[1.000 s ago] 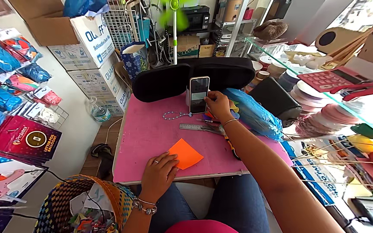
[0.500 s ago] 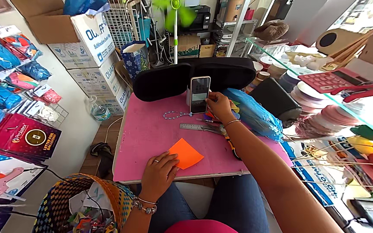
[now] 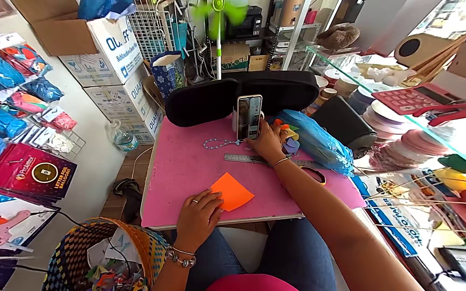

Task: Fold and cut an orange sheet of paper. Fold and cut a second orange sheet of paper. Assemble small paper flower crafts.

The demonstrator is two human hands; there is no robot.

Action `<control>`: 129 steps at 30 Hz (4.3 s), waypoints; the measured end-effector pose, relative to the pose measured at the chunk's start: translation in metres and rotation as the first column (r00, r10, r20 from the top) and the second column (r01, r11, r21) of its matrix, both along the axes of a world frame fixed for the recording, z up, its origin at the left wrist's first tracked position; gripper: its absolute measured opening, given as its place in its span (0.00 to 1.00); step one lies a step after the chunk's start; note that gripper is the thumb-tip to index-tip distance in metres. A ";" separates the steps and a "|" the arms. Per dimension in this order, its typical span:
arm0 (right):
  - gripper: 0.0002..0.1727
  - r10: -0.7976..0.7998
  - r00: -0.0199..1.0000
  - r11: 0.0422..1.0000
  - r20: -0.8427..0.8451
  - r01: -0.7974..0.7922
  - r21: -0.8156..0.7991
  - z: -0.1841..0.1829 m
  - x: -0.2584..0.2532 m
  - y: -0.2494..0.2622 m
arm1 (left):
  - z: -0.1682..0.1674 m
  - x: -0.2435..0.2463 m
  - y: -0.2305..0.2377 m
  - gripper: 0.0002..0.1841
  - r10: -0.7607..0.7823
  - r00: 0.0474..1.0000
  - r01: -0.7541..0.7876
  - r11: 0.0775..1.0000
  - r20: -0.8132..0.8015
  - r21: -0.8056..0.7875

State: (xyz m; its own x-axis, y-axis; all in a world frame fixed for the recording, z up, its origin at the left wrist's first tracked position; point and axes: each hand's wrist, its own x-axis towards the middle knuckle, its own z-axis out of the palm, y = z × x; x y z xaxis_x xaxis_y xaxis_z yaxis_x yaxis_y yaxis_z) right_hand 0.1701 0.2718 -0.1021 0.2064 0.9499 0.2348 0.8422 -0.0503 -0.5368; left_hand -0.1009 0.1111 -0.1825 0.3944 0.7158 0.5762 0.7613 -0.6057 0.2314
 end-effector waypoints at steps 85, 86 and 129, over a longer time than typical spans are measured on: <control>0.14 0.441 0.890 0.876 -0.115 -0.400 0.269 -0.070 -0.006 -0.168 | 0.009 0.053 -0.015 0.46 -0.097 0.944 0.054 0.988 -0.316 -0.142; 0.14 0.440 0.891 0.877 -0.113 -0.399 0.268 -0.070 -0.006 -0.168 | 0.009 0.052 -0.014 0.46 -0.092 0.944 0.045 0.987 -0.316 -0.153; 0.14 0.448 0.888 0.877 -0.105 -0.414 0.244 -0.069 0.006 -0.171 | 0.010 0.056 -0.042 0.46 0.088 0.931 -0.118 0.991 -0.353 -0.063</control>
